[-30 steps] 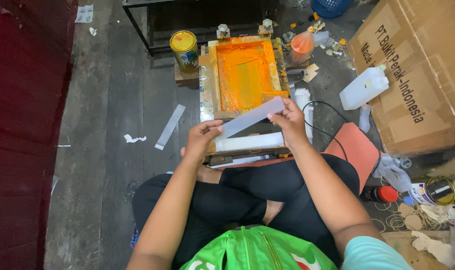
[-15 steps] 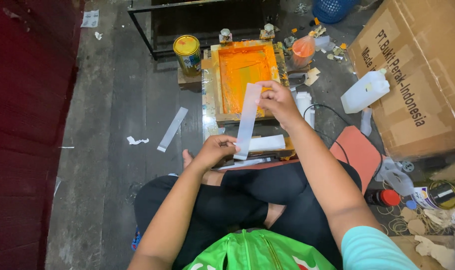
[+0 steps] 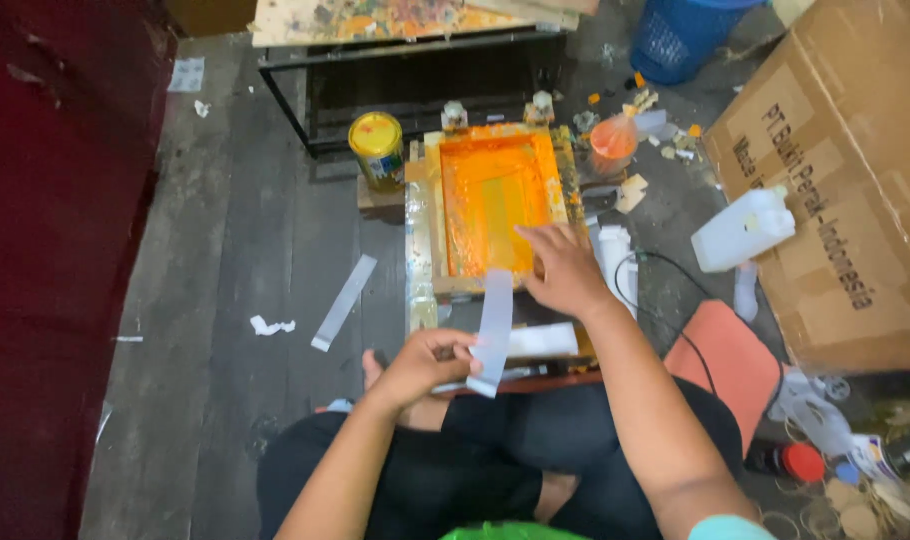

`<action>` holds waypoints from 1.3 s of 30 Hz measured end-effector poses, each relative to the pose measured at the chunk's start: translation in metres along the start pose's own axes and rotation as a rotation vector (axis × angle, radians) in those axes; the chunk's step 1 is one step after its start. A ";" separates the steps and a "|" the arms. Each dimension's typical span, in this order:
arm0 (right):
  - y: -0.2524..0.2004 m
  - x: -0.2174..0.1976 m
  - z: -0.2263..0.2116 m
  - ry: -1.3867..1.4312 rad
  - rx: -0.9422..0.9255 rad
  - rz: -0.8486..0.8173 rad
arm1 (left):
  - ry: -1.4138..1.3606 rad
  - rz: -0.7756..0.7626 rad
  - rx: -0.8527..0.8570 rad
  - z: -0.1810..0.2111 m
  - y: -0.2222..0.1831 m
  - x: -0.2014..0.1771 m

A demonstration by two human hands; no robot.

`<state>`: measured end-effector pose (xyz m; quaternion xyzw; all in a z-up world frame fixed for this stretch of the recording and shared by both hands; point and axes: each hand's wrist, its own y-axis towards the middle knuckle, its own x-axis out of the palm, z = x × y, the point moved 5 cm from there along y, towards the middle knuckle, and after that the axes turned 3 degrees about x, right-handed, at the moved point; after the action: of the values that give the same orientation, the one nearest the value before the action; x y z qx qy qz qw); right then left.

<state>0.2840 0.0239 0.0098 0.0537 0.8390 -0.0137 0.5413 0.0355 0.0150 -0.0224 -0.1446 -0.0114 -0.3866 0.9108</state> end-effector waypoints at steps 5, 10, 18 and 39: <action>0.010 0.024 0.024 -0.145 0.126 -0.197 | -0.040 -0.030 -0.108 -0.012 0.005 0.004; 0.018 0.044 0.042 -0.333 0.121 -0.248 | -0.007 -0.128 -0.064 0.004 0.001 0.008; 0.010 0.038 0.039 -0.347 -0.155 0.103 | -0.015 -0.203 -0.093 0.001 -0.005 0.002; -0.007 -0.037 -0.001 -0.141 -0.199 0.711 | 0.515 0.325 -0.002 -0.056 0.098 -0.019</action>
<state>0.2977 0.0147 0.0433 0.2879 0.7257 0.2532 0.5713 0.0865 0.0777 -0.1032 -0.0428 0.2436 -0.2598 0.9334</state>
